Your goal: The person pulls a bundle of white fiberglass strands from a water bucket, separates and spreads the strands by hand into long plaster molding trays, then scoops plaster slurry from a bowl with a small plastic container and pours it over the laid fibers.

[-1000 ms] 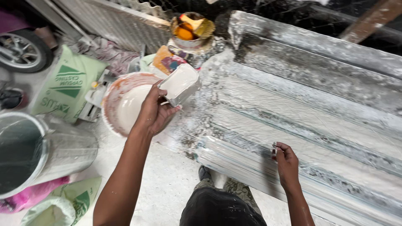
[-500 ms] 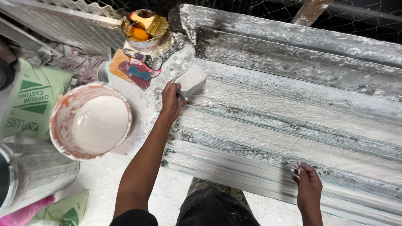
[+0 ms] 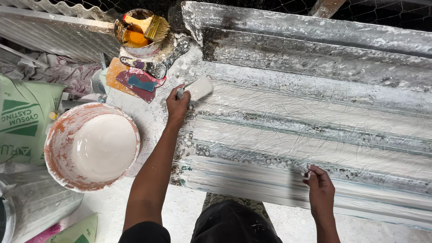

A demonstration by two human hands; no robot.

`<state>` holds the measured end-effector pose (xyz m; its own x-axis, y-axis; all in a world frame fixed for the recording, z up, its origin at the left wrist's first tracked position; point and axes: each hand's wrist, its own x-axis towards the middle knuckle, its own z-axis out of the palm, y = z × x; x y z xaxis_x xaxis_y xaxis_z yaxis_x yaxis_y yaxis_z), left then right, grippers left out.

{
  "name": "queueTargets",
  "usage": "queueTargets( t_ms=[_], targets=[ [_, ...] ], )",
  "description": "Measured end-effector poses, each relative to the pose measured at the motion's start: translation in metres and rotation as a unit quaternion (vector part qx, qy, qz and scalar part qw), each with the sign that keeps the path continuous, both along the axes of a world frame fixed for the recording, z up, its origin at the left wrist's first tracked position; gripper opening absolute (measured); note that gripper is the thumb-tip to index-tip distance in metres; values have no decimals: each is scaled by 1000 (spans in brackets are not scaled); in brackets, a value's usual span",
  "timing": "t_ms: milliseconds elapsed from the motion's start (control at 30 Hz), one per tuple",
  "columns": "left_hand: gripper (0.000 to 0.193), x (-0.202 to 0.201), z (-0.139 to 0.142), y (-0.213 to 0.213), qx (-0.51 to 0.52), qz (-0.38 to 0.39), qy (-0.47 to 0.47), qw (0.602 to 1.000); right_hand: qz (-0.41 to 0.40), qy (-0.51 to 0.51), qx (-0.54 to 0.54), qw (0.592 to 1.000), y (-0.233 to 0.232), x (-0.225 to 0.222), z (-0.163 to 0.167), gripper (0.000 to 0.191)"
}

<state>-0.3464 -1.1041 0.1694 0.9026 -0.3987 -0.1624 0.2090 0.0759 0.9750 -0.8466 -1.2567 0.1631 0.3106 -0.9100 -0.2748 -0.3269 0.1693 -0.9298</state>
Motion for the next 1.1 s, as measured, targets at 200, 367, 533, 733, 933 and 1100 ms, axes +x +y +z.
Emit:
queueTargets(
  t_ms=[200, 367, 533, 733, 933, 1100],
  targets=[
    [35, 2, -4, -6, 42, -38, -98, 994, -24, -15, 4, 1000, 10, -10, 3, 24],
    [35, -10, -4, -24, 140, -53, -183, 972, -39, -19, 5, 999, 15, -27, 2, 23],
    [38, -40, -5, -65, 177, -94, -243, 949, -58, -24, 5, 998, 6, -51, 3, 22],
    [38, -98, -11, -137, 180, -144, -266, 936, -92, -40, 9, 995, -23, -112, -5, 21],
    [37, -195, -11, -230, 174, -182, -316, 915, -138, -60, 28, 988, -77, -209, -28, 21],
    [36, -305, -13, -325, 185, -187, -348, 900, -140, -61, 32, 988, -158, -328, -48, 22]
  ],
)
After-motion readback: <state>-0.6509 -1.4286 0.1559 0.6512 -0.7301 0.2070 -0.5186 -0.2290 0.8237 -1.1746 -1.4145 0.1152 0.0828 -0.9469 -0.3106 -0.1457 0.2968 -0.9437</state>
